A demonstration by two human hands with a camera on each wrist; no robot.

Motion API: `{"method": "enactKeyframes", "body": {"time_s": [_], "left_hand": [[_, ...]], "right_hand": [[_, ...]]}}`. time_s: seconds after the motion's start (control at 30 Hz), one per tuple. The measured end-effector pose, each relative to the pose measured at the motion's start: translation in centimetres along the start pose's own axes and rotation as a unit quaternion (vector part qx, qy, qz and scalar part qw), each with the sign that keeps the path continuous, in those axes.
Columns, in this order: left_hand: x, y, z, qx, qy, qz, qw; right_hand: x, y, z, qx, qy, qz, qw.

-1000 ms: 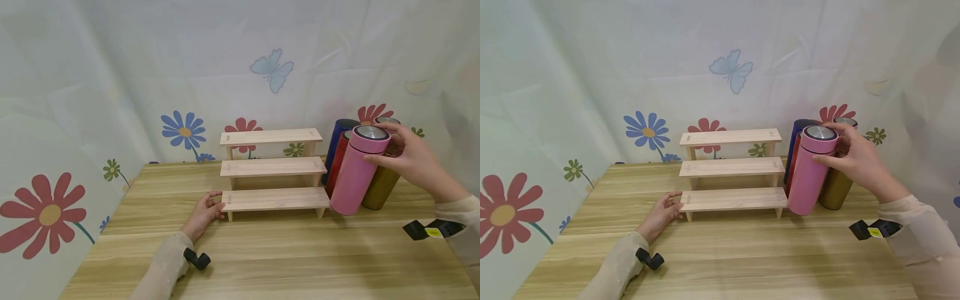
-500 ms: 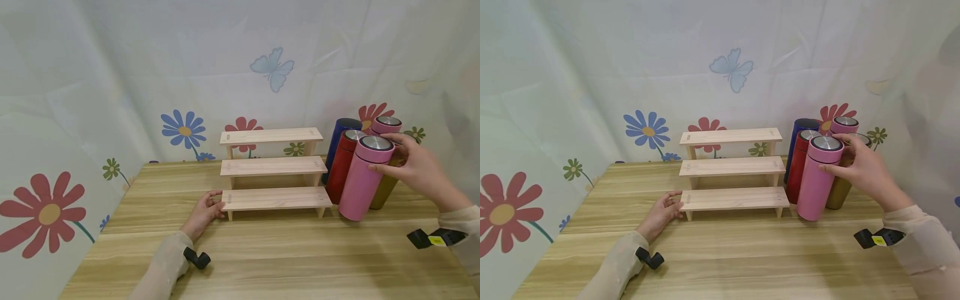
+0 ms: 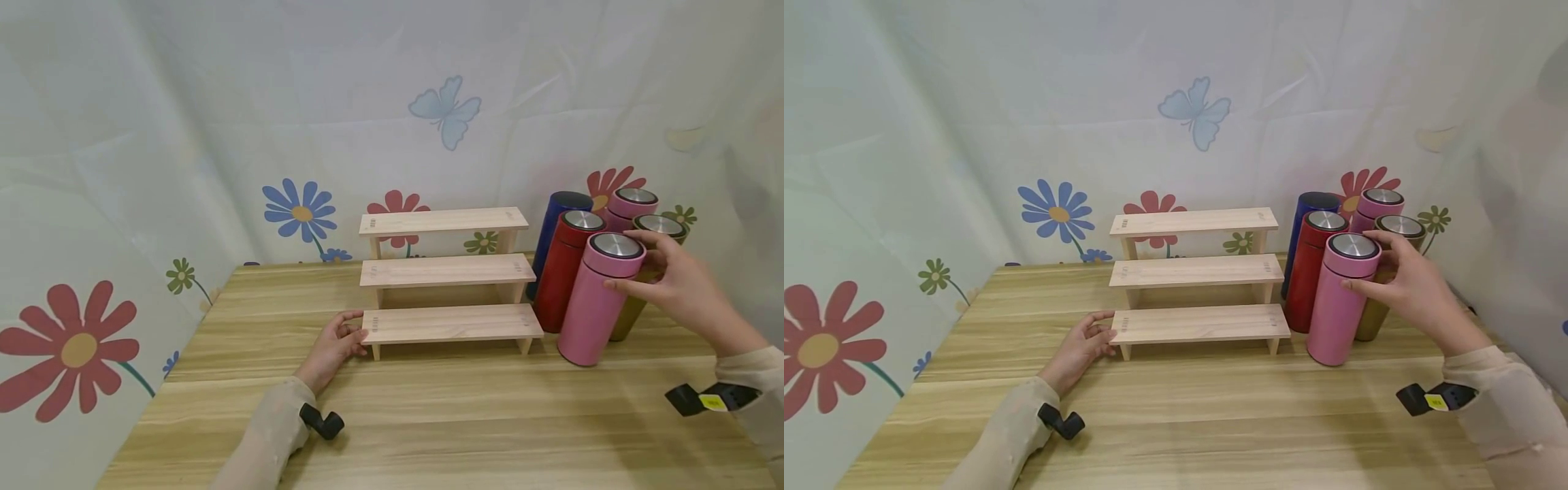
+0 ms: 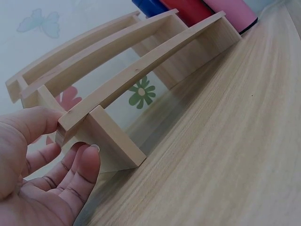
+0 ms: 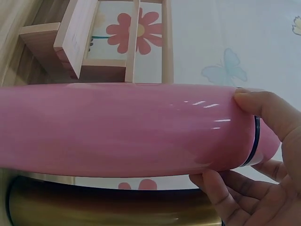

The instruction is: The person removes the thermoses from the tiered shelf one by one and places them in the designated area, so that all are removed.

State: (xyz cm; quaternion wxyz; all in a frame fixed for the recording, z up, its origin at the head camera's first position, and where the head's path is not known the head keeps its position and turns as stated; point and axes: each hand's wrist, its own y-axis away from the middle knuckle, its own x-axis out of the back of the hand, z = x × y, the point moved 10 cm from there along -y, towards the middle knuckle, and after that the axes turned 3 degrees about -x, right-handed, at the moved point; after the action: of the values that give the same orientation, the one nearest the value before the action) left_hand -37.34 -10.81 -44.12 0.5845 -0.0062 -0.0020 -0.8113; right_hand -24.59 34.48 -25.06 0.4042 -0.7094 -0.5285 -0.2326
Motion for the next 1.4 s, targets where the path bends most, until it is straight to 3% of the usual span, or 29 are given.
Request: {"method": "enactKeyframes", "body": {"time_s": [0.4, 1.03, 1.4], "left_hand": [[-0.2, 0.3, 0.4, -0.005, -0.002, 0.000, 1.0000], [-0.3, 0.4, 0.5, -0.005, 0.003, 0.000, 1.0000], [0.2, 0.1, 0.4, -0.001, -0.042, 0.013, 0.9990]], "right_hand": [[0.3, 0.3, 1.2, 0.007, -0.024, 0.001, 0.9997], [0.5, 0.6, 1.4, 0.011, -0.004, 0.000, 0.9999], [0.9, 0.6, 0.7, 0.014, -0.004, -0.011, 0.9998]]}}
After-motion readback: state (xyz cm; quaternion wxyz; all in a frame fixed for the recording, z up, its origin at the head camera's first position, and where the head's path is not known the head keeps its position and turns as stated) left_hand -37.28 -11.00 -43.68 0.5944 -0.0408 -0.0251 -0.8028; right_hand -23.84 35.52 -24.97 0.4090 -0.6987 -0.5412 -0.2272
